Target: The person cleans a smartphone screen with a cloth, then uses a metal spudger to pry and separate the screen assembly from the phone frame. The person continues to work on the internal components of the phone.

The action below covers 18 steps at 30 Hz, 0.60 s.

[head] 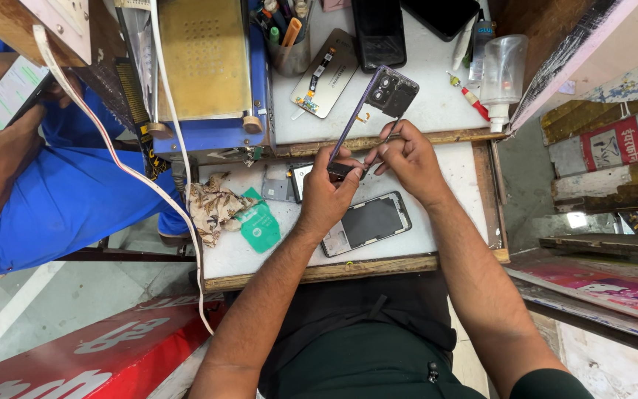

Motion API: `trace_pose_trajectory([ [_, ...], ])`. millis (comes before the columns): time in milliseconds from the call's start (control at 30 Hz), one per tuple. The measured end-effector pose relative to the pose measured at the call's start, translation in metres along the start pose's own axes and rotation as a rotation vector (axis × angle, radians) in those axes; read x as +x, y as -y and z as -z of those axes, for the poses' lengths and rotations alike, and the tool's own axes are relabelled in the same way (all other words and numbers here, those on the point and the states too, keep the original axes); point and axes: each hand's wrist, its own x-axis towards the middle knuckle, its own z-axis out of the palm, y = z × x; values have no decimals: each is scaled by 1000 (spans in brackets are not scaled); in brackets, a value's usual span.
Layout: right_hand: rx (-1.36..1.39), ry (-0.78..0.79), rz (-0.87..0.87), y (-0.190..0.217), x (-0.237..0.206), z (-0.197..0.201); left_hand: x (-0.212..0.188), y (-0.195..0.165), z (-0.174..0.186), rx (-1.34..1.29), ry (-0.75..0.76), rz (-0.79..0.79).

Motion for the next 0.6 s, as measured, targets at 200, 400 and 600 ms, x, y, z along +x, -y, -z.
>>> trace_pose_trajectory([
  [200,31,-83,-40,-1,1,-2,-1,0,-2,-36,28,25],
  [400,-9,-7,2,3,1,0,0,0,0,0,4,13],
  [600,-26,-111,-35,-1,1,-5,-2,-1,-2,25,22,3],
])
